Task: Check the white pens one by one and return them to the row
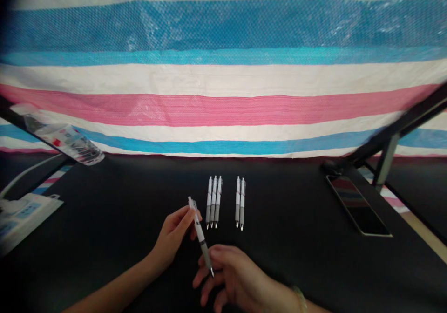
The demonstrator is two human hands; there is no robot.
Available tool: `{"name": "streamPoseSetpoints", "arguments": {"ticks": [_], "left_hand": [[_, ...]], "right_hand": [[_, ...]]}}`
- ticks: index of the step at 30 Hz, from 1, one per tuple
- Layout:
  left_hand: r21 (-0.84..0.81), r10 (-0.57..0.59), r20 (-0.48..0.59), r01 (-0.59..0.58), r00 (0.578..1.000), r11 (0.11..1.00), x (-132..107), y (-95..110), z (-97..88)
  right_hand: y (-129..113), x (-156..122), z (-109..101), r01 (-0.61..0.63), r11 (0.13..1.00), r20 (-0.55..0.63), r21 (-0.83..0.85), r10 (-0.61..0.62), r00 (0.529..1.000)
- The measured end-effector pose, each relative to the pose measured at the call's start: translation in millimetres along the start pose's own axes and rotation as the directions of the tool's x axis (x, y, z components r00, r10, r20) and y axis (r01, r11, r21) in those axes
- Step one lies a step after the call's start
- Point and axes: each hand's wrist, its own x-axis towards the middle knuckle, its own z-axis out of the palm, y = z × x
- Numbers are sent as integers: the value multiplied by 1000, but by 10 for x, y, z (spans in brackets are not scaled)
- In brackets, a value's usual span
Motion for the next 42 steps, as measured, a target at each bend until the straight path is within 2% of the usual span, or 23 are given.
{"name": "streamPoseSetpoints", "arguments": {"ticks": [6, 12, 16, 25, 33, 42], "left_hand": [[4, -3, -6, 3, 1000, 1000, -10, 4, -2], [-15, -14, -10, 14, 1000, 1000, 6, -40, -11], [-6, -11, -21, 11, 1000, 1000, 3, -30, -3], [-19, 4, -28, -5, 1000, 1000, 9, -46, -13], [-13, 32, -118, -34, 992, 999, 89, -69, -133], [-89, 48, -239, -72, 970, 993, 171, -70, -233]], "right_hand": [[10, -12, -17, 10, 1000, 4, -10, -10, 1000], [35, 11, -38, -44, 999, 37, 11, 44, 998], [30, 11, -40, -12, 1000, 25, -7, 12, 1000], [33, 5, -33, -23, 999, 49, -25, 24, 998], [88, -8, -72, -43, 999, 66, -32, 45, 997], [81, -8, -55, -39, 999, 66, -37, 41, 997]]}}
